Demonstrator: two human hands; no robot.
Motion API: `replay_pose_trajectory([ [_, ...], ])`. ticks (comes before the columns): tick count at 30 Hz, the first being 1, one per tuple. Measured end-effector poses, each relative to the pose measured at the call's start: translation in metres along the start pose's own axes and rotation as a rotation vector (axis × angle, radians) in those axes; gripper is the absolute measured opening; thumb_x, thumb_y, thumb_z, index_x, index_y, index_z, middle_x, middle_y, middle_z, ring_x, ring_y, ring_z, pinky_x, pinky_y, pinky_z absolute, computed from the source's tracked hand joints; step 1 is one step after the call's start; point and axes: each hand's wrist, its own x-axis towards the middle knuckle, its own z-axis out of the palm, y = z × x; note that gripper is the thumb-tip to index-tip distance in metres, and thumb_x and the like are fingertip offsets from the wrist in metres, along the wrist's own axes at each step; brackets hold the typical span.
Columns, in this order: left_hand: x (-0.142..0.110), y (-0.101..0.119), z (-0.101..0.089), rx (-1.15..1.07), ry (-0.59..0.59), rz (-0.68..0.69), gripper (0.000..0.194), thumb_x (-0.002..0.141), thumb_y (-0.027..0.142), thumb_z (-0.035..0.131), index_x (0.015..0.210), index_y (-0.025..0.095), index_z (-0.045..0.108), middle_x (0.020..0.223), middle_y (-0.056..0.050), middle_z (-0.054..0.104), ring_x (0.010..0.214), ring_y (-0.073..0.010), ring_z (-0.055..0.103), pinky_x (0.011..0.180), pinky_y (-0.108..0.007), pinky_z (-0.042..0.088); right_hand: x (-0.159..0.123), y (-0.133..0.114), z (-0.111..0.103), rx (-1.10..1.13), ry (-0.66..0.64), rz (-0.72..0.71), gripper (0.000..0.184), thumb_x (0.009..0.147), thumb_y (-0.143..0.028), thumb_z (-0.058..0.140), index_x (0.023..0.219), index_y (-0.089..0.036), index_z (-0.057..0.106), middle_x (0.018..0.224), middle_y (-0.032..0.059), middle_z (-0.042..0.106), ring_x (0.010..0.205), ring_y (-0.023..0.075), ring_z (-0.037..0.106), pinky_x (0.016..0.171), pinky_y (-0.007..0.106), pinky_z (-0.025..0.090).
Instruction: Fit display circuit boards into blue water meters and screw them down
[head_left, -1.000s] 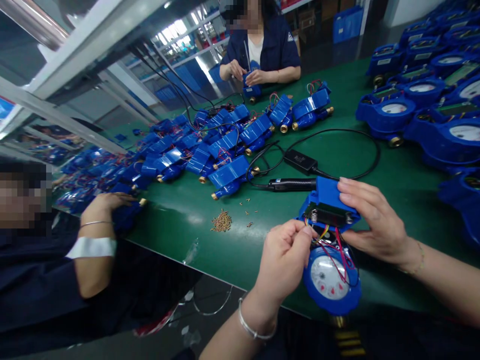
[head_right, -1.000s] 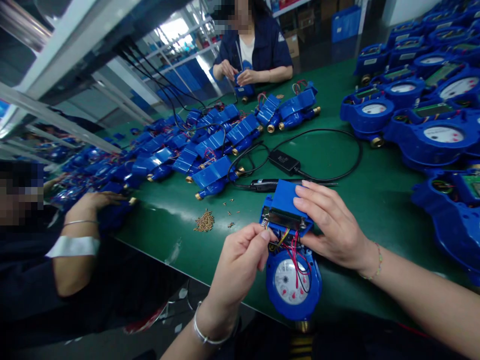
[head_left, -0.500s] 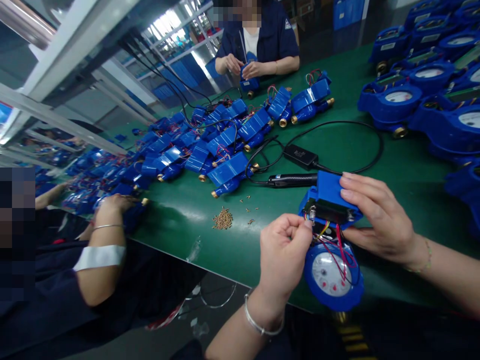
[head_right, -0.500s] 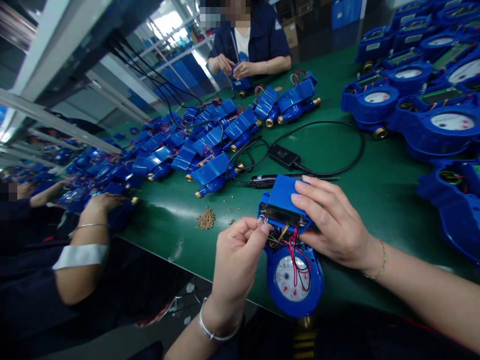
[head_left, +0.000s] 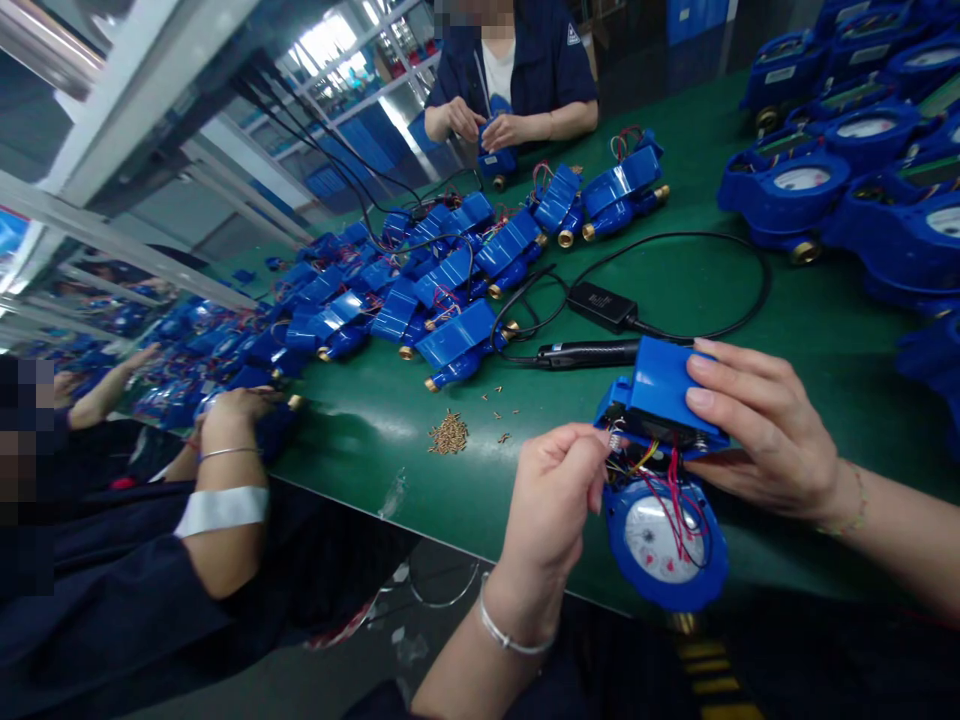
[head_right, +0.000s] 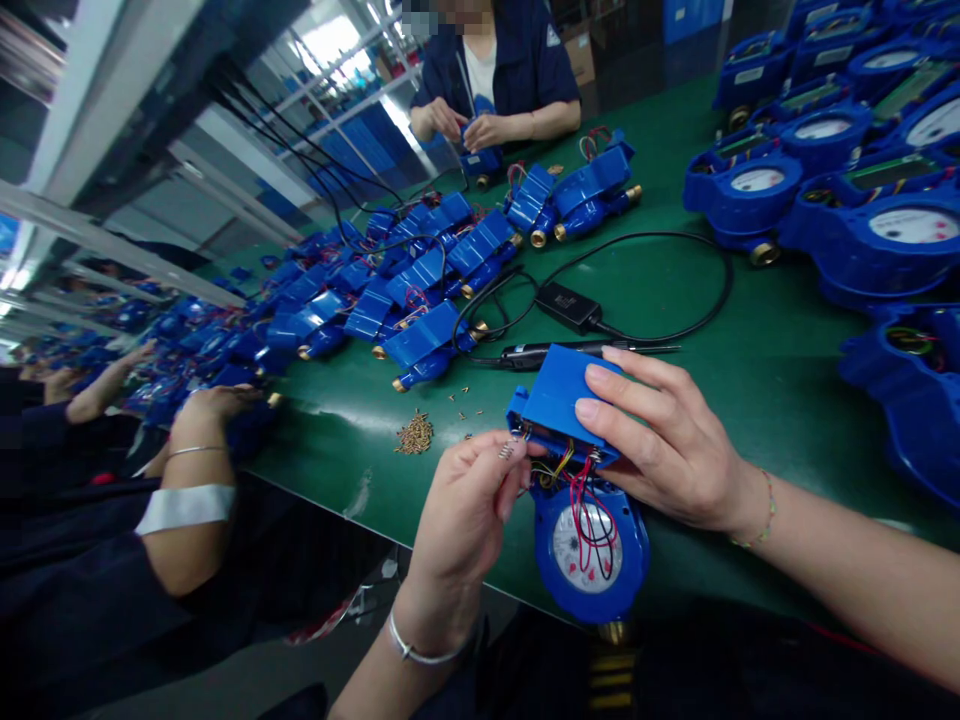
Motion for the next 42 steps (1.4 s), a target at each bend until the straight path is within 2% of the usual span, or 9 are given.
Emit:
replay_pose_trajectory([
  [4, 0.002, 0.004, -0.001, 0.018, -0.023, 0.006, 0.02, 0.074, 0.028, 0.057, 0.065, 0.016, 0.071, 0.038, 0.008, 0.039, 0.043, -0.0065, 0.034, 0.05, -0.023, 0.027, 0.0, 0.001, -0.001, -0.026, 0.011, 0.009, 0.07, 0.083, -0.019, 0.071, 0.144, -0.013, 0.038, 0.136, 0.0176, 0.048, 0.128, 0.0369, 0.045, 0.1, 0.055, 0.05],
  [11, 0.01, 0.012, -0.005, 0.063, -0.084, 0.003, 0.019, 0.069, 0.02, 0.055, 0.058, 0.018, 0.07, 0.05, 0.0, 0.062, 0.05, -0.0122, 0.052, 0.055, -0.026, 0.039, -0.004, 0.002, -0.003, -0.072, 0.025, 0.017, 0.062, 0.083, -0.016, 0.07, 0.139, -0.022, 0.044, 0.132, 0.0103, 0.053, 0.128, 0.0337, 0.046, 0.099, 0.053, 0.053],
  [16, 0.014, 0.014, -0.005, 0.085, -0.098, -0.006, 0.02, 0.07, 0.02, 0.058, 0.055, 0.017, 0.07, 0.054, -0.003, 0.066, 0.054, -0.0128, 0.054, 0.056, -0.025, 0.042, -0.004, 0.003, -0.002, -0.047, 0.01, 0.037, 0.062, 0.084, -0.018, 0.07, 0.14, -0.023, 0.042, 0.133, 0.0108, 0.053, 0.129, 0.0337, 0.046, 0.099, 0.056, 0.052],
  [20, 0.012, 0.015, -0.002, 0.054, -0.106, -0.034, 0.02, 0.072, 0.022, 0.061, 0.054, 0.016, 0.069, 0.053, -0.003, 0.066, 0.054, -0.0117, 0.055, 0.058, -0.024, 0.043, -0.003, 0.003, -0.002, -0.039, 0.011, 0.06, 0.065, 0.083, -0.018, 0.071, 0.141, -0.025, 0.041, 0.133, 0.0094, 0.053, 0.128, 0.0334, 0.046, 0.099, 0.057, 0.052],
  [29, 0.011, 0.013, -0.004, -0.038, -0.129, -0.076, 0.013, 0.071, 0.023, 0.064, 0.063, 0.016, 0.071, 0.056, -0.002, 0.068, 0.055, -0.0118, 0.057, 0.062, -0.026, 0.043, -0.001, 0.004, -0.002, -0.033, 0.005, 0.035, 0.07, 0.083, -0.018, 0.071, 0.144, -0.02, 0.037, 0.133, 0.0132, 0.052, 0.129, 0.0349, 0.044, 0.099, 0.057, 0.051],
  [34, 0.009, 0.013, -0.003, -0.048, -0.137, -0.083, 0.012, 0.07, 0.022, 0.064, 0.06, 0.015, 0.066, 0.056, -0.002, 0.067, 0.056, -0.0124, 0.057, 0.062, -0.026, 0.043, -0.001, 0.003, -0.002, -0.036, -0.003, 0.047, 0.07, 0.083, -0.017, 0.071, 0.144, -0.023, 0.037, 0.134, 0.0116, 0.051, 0.129, 0.034, 0.045, 0.1, 0.056, 0.051],
  [36, 0.006, 0.015, 0.0, -0.059, -0.119, -0.09, 0.011, 0.073, 0.022, 0.062, 0.063, 0.016, 0.063, 0.055, -0.001, 0.066, 0.057, -0.012, 0.057, 0.063, -0.026, 0.042, 0.0, 0.003, -0.002, -0.032, 0.003, 0.035, 0.069, 0.084, -0.017, 0.07, 0.144, -0.019, 0.037, 0.135, 0.0142, 0.05, 0.129, 0.0352, 0.044, 0.099, 0.057, 0.051],
  [39, 0.0, 0.017, 0.006, -0.088, -0.109, -0.102, 0.012, 0.079, 0.023, 0.055, 0.069, 0.018, 0.057, 0.052, 0.001, 0.062, 0.058, -0.0112, 0.055, 0.068, -0.026, 0.041, 0.0, 0.003, -0.003, -0.026, 0.003, 0.025, 0.068, 0.084, -0.017, 0.07, 0.143, -0.014, 0.039, 0.136, 0.0172, 0.049, 0.129, 0.037, 0.044, 0.099, 0.057, 0.051],
  [42, -0.004, 0.016, 0.009, -0.113, -0.114, -0.098, 0.014, 0.084, 0.028, 0.053, 0.074, 0.019, 0.055, 0.045, 0.006, 0.048, 0.049, -0.0094, 0.045, 0.06, -0.024, 0.037, 0.0, 0.003, -0.003, -0.034, -0.005, 0.029, 0.069, 0.083, -0.017, 0.071, 0.144, -0.016, 0.038, 0.137, 0.0161, 0.049, 0.129, 0.0368, 0.044, 0.1, 0.056, 0.05],
])
